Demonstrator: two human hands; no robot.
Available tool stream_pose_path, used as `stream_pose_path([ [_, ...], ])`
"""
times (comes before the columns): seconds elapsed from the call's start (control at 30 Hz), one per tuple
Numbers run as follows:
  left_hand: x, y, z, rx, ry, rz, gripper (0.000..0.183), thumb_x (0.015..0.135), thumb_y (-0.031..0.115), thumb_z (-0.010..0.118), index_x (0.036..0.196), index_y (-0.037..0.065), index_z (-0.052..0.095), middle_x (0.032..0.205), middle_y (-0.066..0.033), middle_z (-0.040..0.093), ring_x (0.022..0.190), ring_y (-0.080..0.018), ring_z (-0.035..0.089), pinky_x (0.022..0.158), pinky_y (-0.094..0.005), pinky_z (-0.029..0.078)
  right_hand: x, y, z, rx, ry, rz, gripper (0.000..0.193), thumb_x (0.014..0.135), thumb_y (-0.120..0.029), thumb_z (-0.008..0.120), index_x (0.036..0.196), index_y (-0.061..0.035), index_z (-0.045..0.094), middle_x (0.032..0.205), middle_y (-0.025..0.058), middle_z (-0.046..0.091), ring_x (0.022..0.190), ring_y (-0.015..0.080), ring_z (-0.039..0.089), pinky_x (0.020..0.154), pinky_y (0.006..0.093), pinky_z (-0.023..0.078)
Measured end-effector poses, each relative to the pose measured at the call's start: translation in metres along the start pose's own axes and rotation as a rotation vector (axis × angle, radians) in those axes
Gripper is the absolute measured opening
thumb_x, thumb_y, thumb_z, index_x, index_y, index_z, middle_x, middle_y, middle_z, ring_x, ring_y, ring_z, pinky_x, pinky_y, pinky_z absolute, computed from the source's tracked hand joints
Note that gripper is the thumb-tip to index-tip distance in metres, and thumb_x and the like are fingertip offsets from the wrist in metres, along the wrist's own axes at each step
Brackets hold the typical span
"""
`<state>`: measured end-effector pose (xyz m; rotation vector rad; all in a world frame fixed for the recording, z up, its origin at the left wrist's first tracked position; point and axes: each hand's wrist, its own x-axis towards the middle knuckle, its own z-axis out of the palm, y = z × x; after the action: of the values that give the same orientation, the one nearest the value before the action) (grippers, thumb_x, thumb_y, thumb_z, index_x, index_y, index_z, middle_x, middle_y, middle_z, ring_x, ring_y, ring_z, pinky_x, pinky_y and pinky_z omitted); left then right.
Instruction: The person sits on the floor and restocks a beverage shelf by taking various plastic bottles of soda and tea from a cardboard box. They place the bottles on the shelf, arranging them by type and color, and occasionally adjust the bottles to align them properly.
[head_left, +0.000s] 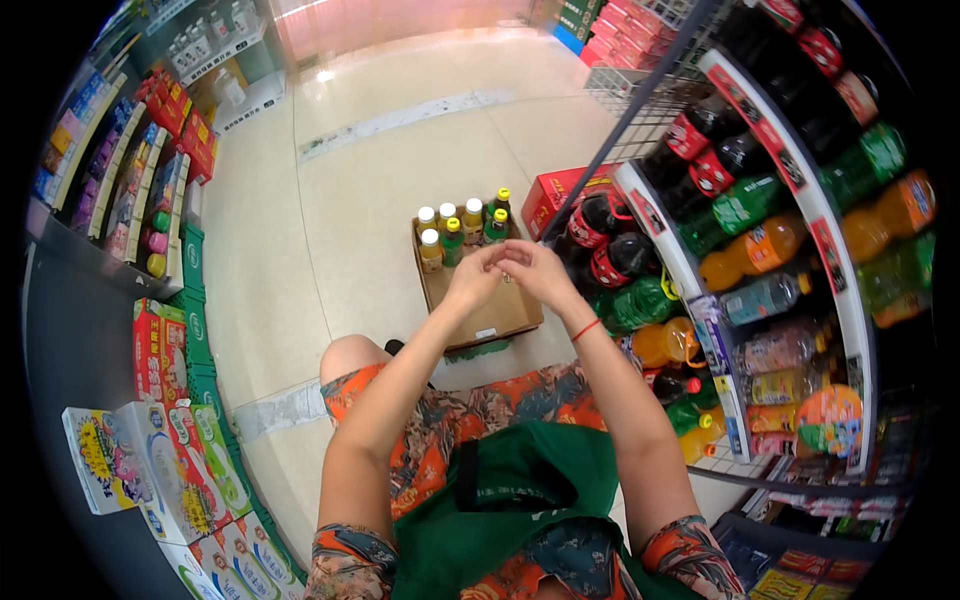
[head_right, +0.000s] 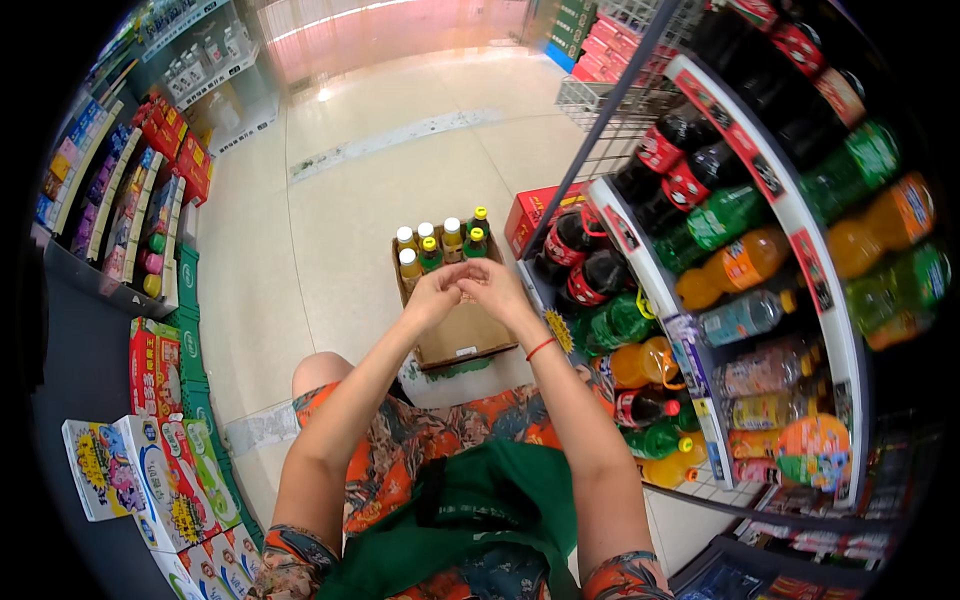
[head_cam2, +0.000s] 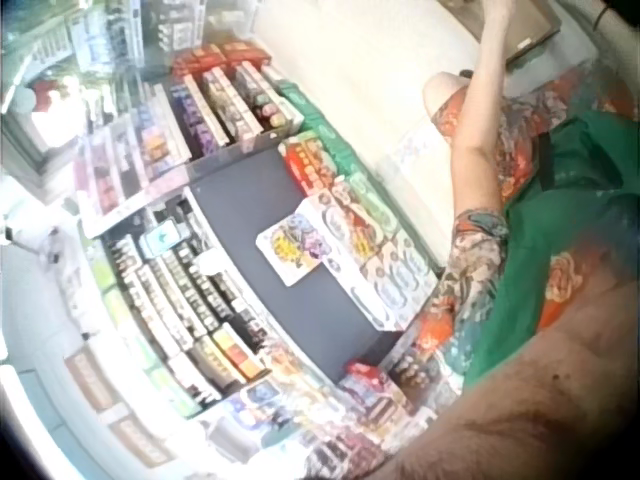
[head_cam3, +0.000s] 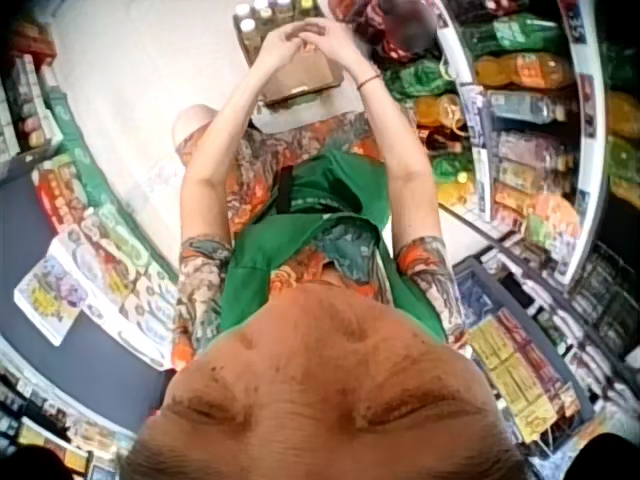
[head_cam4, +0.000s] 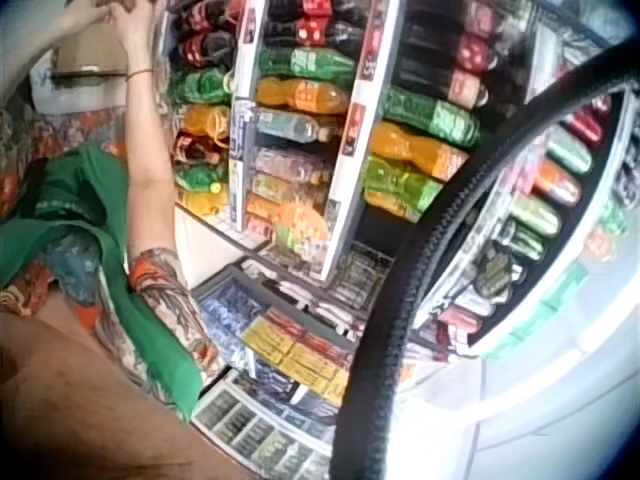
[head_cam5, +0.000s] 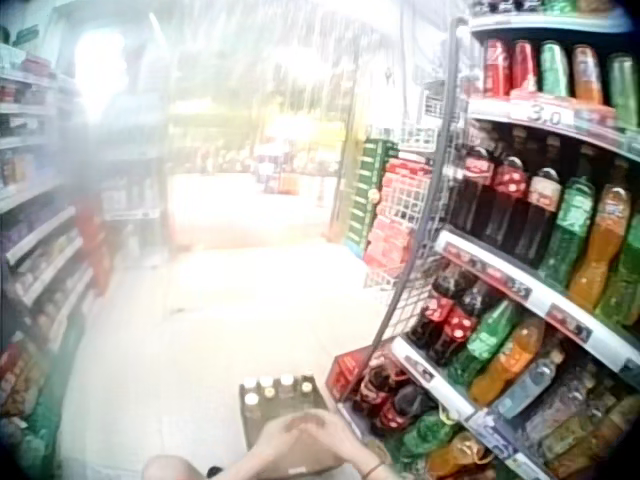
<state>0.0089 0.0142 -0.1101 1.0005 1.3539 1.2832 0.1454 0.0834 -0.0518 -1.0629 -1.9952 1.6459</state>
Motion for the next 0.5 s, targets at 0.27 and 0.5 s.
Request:
stream_pose_path([
  [0.27,0.047,-0.097,-0.035,0.127,0.247,-0.228,0.051,0.085,-0.002,0.049,0.136,-0.002,0.049,0.128,-0.0143,0.060,0.113,-0.0193,0.059,0.096,-0.0310,0.047,0.096,0.120,0.053,-0.047,0.043,0.122,0.046,0.087,-0.013,0.068,0.127,0.0053,0.053,0.118,0.0156,0.064,0.106,0.0197,0.063,0.090,0.0301,0.051],
  [0.5,0.093,-0.142,-0.056,0.274,0.492,-0.301,0.054,0.085,-0.005,0.045,0.138,0.000,0.046,0.132,-0.0199,0.057,0.121,-0.0279,0.056,0.100,-0.0353,0.046,0.157,0.181,0.081,-0.165,0.178,0.142,0.055,0.082,-0.021,0.072,0.129,0.0018,0.053,0.120,0.0218,0.063,0.108,0.0321,0.063,0.091,0.0390,0.050],
])
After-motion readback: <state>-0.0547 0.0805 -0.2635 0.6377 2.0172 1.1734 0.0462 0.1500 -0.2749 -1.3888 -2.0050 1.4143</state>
